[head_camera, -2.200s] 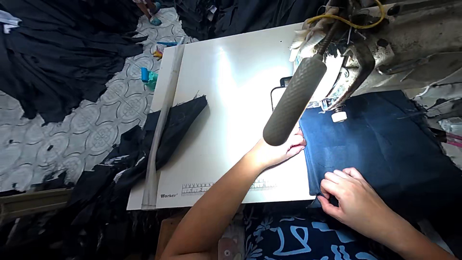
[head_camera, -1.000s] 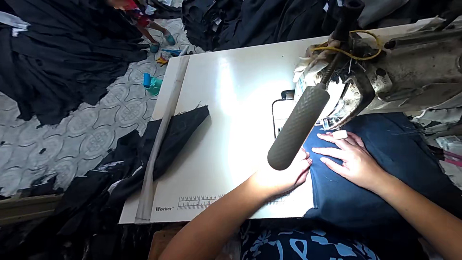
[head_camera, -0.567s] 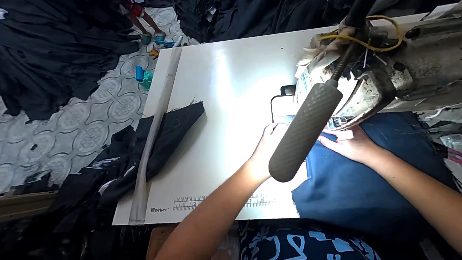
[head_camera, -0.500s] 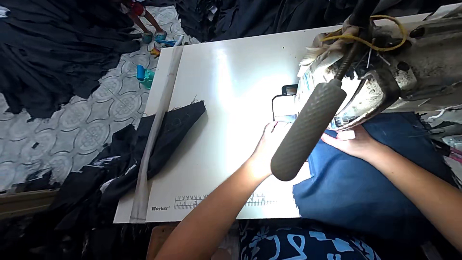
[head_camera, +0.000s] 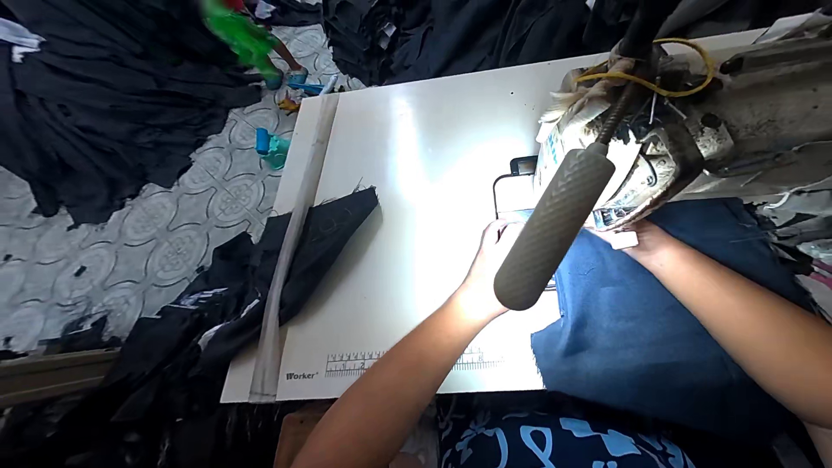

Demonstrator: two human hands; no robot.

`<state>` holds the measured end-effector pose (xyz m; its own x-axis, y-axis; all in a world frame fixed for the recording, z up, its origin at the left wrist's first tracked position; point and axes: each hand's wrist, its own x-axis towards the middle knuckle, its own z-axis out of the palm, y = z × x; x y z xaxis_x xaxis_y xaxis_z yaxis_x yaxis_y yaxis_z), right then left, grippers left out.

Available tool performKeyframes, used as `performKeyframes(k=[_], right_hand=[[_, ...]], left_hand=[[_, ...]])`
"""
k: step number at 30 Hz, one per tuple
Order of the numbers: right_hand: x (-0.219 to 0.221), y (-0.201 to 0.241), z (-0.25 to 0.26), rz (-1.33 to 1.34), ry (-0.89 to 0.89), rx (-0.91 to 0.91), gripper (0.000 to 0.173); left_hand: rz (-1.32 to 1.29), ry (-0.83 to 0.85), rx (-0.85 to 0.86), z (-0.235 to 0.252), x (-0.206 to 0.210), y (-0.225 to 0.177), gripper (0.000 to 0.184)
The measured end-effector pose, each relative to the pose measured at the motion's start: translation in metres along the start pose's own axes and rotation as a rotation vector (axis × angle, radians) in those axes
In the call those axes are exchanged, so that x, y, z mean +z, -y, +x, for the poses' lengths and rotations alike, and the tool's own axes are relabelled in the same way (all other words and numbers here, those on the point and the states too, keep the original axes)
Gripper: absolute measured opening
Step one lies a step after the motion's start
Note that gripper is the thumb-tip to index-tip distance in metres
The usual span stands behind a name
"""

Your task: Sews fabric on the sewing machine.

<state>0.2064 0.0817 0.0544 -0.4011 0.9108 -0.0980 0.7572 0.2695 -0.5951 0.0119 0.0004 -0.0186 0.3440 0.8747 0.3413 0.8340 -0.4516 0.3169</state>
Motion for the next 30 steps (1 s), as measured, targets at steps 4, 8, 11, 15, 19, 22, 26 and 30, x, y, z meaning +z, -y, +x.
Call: performKeyframes(k=[4, 8, 11, 15, 19, 22, 26, 30], right_hand=[[-0.018, 0.026, -0.002, 0.018, 0.077, 0.164, 0.03], [-0.011, 0.014, -0.011, 0.23, -0.154, 0.059, 0.025], [0.002, 0.012, -0.061, -0.122, -0.245, -0.301, 0.038], [0.048, 0.015, -0.121, -0.402, -0.201, -0.502, 0.054], [0.05, 0.012, -0.127, -0.277, -0.208, -0.474, 0.038], [0.035, 0.013, -0.127, -0.119, -0.182, -0.44, 0.037], [0.026, 0.012, -0.126, -0.025, -0.168, -0.412, 0.036], [0.025, 0.009, -0.123, -0.04, -0.192, -0.456, 0.037]], left_hand=[[-0.021, 0.002, 0.012, 0.0, 0.001, 0.003, 0.031], [-0.013, 0.008, 0.015, -0.001, -0.001, 0.002, 0.031], [0.027, 0.066, 0.007, 0.006, -0.017, -0.006, 0.029], [-0.008, 0.074, 0.015, 0.011, -0.023, -0.009, 0.029], [-0.031, 0.067, -0.03, 0.008, -0.019, -0.01, 0.036], [-0.062, -0.031, 0.026, 0.006, -0.022, -0.018, 0.031], [-0.089, -0.182, 0.217, 0.007, -0.024, -0.026, 0.019], [-0.14, -0.166, 0.217, 0.007, -0.023, -0.024, 0.018]])
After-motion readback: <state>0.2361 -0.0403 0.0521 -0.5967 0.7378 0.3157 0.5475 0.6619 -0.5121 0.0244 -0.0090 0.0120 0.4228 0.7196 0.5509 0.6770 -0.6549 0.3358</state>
